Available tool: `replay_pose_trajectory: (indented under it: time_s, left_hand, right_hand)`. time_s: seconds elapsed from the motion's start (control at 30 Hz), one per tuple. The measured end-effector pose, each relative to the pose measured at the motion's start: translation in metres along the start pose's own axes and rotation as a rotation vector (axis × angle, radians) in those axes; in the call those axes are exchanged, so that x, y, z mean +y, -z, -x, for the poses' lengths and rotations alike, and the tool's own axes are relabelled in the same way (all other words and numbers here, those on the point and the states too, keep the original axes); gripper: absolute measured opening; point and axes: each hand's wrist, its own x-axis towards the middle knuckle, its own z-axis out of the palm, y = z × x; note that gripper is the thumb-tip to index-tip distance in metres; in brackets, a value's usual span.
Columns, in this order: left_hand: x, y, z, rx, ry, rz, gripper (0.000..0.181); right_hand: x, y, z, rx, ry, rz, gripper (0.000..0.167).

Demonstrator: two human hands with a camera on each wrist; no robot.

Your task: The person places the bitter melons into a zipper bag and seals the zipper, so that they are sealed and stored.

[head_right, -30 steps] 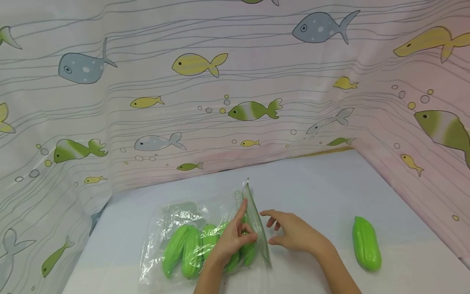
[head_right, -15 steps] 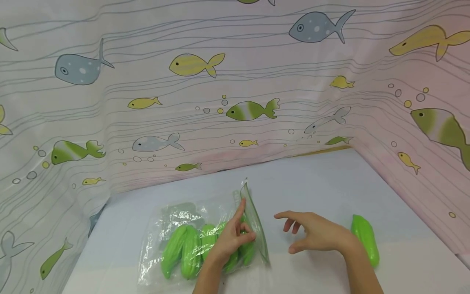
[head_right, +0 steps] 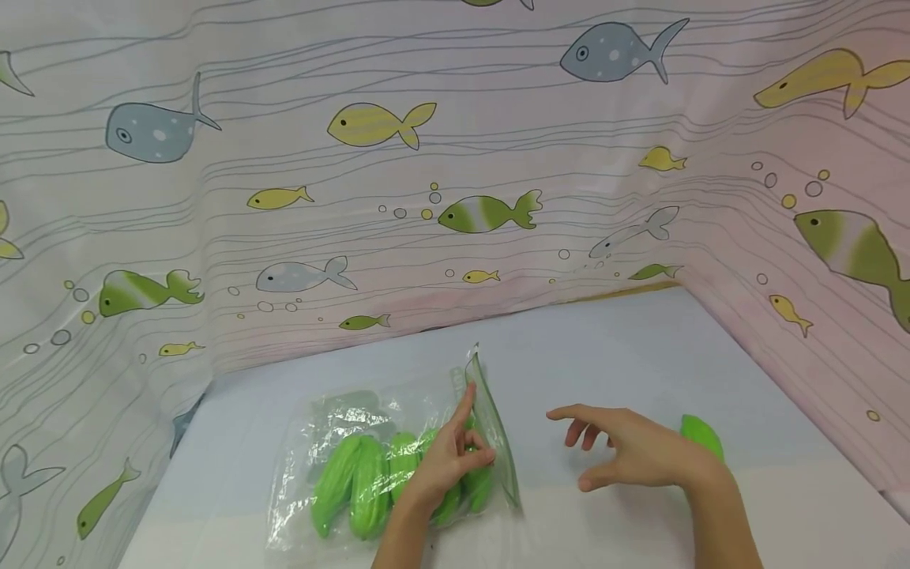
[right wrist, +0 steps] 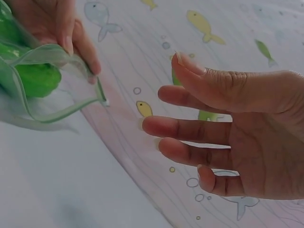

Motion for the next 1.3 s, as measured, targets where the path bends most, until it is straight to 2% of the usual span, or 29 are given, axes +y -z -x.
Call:
replay_pose_trajectory:
  time_s: [0.17, 0.4, 0.57, 0.97, 1.13, 1.3]
  left_hand:
    - [0.001, -0.001, 0.000, 0.007, 0.017, 0.005, 0.100]
    - [0.000, 0.000, 0.000, 0.006, -0.001, -0.014, 0.100]
    - [-0.001, 0.000, 0.000, 0.005, 0.000, -0.021, 0.100]
    - [-0.001, 0.000, 0.001, 0.008, 0.003, -0.027, 0.101]
    - [0.000, 0.000, 0.001, 0.008, 0.004, -0.017, 0.100]
    - [0.000, 0.000, 0.000, 0.004, 0.010, -0.009, 0.100]
  right_hand:
    - [0.000, 0.003, 0.005, 0.025, 0.000, 0.015, 0.069]
    - [-0.001, 0.008, 0.013, 0.035, -0.071, 0.091, 0.069]
    - [0.000, 0.009, 0.016, 0.052, -0.055, 0.121, 0.067]
    - [0.007, 0.014, 0.022, 0.050, -0.043, 0.085, 0.065]
    - [0.005, 0.016, 0.022, 0.068, -0.034, 0.087, 0.065]
    - [0.000, 0.016, 0.021, 0.098, -0.057, 0.073, 0.065]
